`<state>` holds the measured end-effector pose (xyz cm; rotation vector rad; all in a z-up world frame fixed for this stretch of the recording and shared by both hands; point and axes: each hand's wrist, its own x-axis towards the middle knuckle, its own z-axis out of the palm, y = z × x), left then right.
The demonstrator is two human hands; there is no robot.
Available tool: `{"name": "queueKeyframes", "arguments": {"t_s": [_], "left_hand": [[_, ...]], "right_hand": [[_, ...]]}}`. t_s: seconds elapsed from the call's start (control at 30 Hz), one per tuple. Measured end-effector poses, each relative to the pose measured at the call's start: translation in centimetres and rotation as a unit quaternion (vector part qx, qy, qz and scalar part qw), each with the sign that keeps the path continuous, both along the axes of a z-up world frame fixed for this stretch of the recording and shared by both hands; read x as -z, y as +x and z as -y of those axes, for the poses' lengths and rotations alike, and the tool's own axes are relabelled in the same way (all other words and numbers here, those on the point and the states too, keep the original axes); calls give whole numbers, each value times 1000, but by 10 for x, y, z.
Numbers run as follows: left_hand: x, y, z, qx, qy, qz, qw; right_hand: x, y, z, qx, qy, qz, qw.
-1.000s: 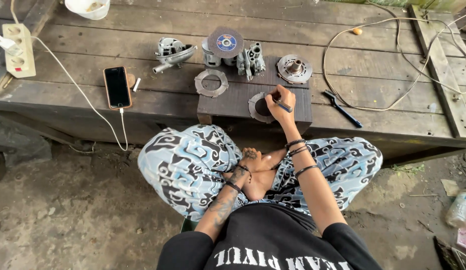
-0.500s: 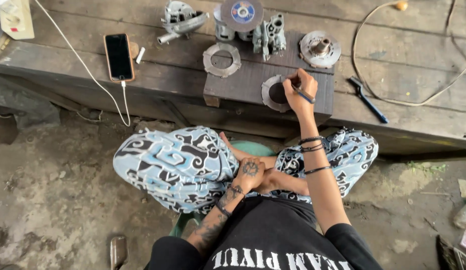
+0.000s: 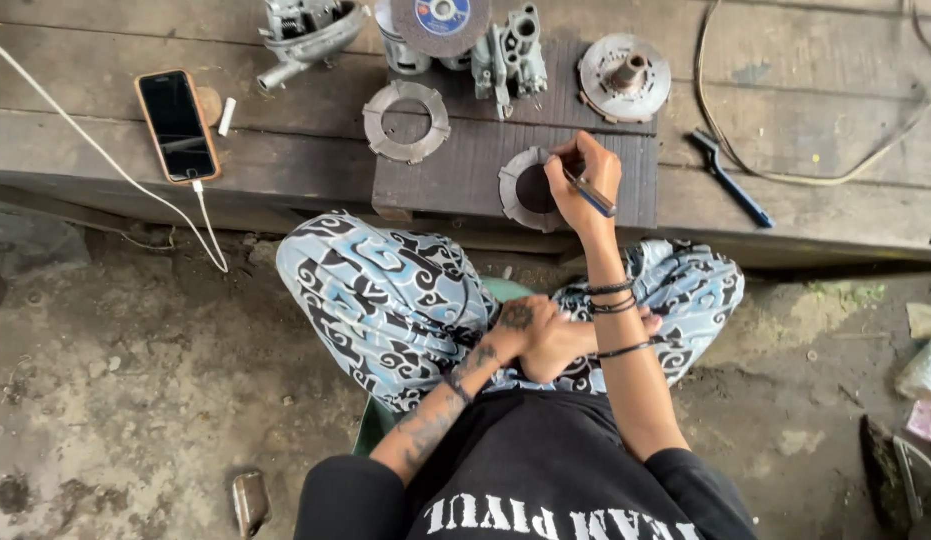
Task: Using a hand tool to engrave or mark the surface of a motorcycle clutch plate.
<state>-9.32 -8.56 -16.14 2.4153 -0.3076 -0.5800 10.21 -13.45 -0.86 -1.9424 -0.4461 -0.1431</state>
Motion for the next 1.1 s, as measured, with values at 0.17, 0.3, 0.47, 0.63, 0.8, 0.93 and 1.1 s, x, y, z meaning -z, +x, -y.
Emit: {"name": "queueKeyframes", "arguments": {"t_s": [0.17,0.3,0.47,0.63,0.8,0.93,1.1], "left_hand": [[86,52,8,-72,-123,37,989],[104,103,39,-90,-113,-83,986],[196,132,72,97,-125,-378,912],[116,67,21,-121,236,-285,921],[189,74,6,-77,295,-297,905],[168,105,-29,8,108,-474,874],[101,96,-42,76,-24,-491,868]], "right_hand": [[-3,3,-1,-1,-10,11,1000],[-1,4,-3,-5,-14,14,1000],[-7,0,-5,-3,7,10,1000],[-11,-1,-2,-15,9,16,1000],[-1,2,2,-17,11,14,1000],[-8,0,-1,-16,4,17,1000],[-7,0,2,-14,15,7,1000]]}}
